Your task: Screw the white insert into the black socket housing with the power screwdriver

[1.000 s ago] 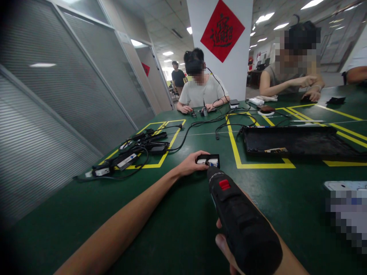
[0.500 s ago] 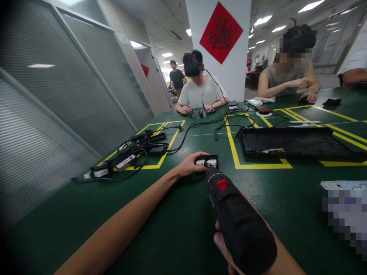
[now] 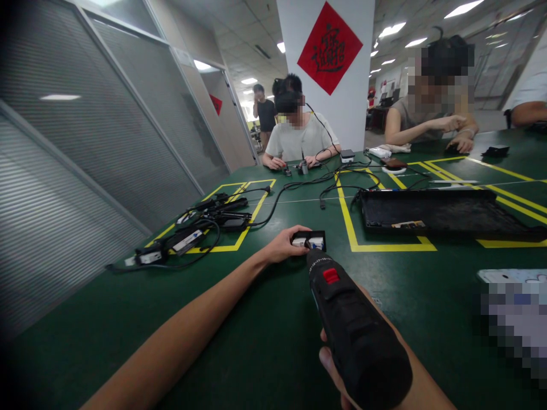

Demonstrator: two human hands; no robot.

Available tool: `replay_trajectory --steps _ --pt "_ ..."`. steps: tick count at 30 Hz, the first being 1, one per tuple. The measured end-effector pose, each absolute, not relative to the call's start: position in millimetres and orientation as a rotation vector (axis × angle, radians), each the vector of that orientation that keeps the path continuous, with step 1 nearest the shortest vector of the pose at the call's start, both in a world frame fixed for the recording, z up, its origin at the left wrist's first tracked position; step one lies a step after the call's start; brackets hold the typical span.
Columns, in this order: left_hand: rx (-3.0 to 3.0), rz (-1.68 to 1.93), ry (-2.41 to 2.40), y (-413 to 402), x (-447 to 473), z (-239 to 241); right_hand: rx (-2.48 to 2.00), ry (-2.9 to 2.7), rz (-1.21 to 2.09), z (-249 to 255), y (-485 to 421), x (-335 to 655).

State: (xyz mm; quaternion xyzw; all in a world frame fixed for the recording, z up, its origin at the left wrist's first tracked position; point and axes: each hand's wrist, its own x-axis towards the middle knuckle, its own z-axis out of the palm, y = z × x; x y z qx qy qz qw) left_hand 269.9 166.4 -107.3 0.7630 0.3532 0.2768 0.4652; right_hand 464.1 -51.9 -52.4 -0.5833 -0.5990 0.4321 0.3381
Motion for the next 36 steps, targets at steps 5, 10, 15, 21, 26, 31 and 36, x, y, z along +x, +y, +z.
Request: replay_trajectory --steps 5,10,15,21,26,31,36 --pt "1.867 0.694 0.844 165 270 -106 -1.483 -1.42 1.381 -71 -47 471" --pt "1.854 0.689 0.863 164 269 -106 -1.406 -1.441 1.431 -60 -47 473" --pt "1.866 0.689 0.868 164 269 -105 -1.399 -1.416 1.436 -48 -49 474" --pt "1.862 0.702 0.857 164 270 -106 -1.359 -1.428 1.514 -59 -47 478" --pt "1.837 0.705 0.8 161 269 -103 -1.381 -1.361 1.549 -58 -49 475" --pt "1.968 0.75 0.771 161 267 -102 -1.35 -1.305 1.586 -52 -50 475" --pt "2.006 0.756 0.796 163 267 -103 -1.46 -1.286 1.598 -39 -52 478"
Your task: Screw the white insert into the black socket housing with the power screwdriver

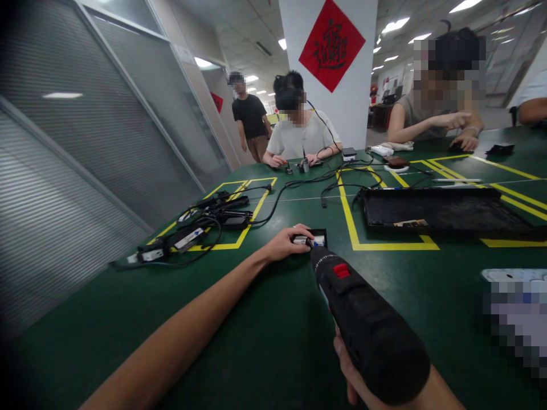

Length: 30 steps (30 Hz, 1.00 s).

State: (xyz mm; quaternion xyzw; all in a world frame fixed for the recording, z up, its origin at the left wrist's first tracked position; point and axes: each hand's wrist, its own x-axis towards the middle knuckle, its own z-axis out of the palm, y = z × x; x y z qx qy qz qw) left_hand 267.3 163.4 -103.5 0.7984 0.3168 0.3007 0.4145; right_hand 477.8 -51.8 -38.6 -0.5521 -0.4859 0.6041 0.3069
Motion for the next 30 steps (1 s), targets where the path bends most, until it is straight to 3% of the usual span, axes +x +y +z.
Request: replay_trajectory --steps 30 --pt "1.954 0.76 0.815 164 269 -103 -1.504 -1.386 1.469 -66 -47 479"
